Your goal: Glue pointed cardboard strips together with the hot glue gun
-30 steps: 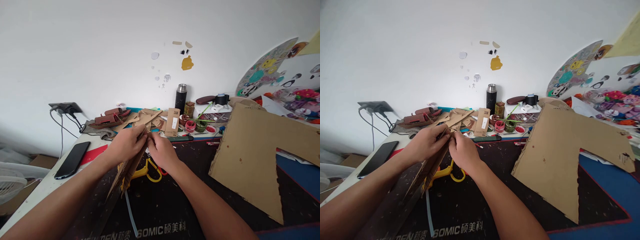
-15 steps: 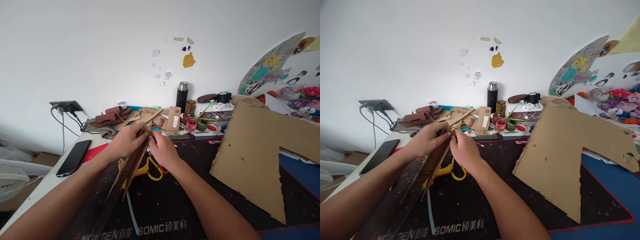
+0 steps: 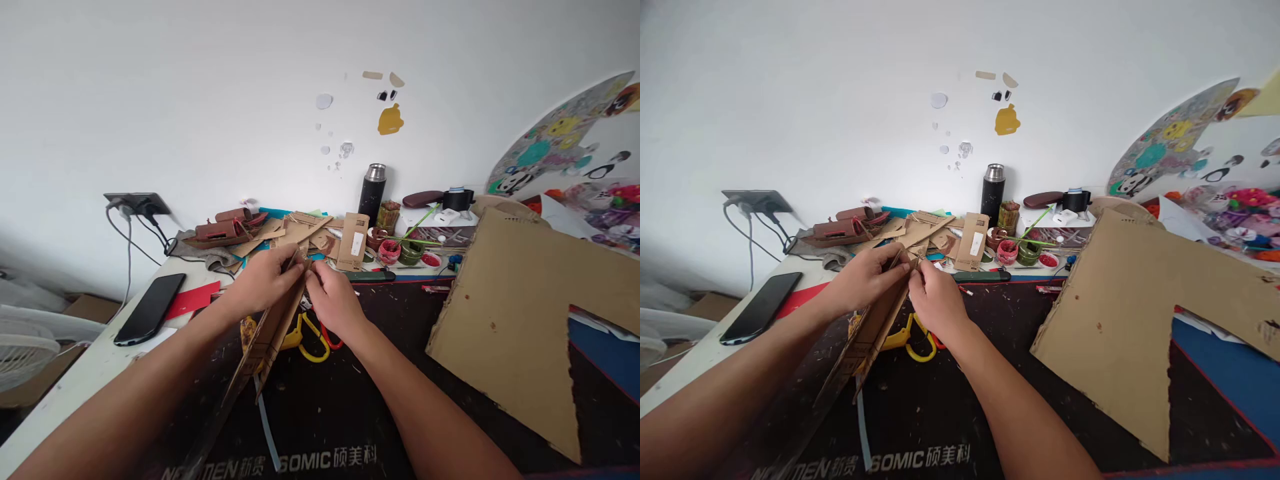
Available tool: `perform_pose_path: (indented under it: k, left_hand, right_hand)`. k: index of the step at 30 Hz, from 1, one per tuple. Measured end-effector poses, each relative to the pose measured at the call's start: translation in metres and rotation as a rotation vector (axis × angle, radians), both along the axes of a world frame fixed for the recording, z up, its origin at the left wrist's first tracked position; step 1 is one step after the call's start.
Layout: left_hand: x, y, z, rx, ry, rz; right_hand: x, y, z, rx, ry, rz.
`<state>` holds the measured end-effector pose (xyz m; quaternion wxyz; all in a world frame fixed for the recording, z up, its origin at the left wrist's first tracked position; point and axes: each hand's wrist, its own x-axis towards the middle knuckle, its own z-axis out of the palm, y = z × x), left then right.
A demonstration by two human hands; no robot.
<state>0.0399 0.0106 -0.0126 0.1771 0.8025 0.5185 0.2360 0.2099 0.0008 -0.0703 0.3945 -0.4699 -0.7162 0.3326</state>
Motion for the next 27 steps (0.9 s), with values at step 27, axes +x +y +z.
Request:
perform_pose_path:
  k: [27]
  left_hand:
    - [0.0075,0.0067,-0.0075,-0.012,-0.106,0.0]
  right_hand:
    - [0.0028,0.0042,-0.0003,0.01,-0.076,-0.066]
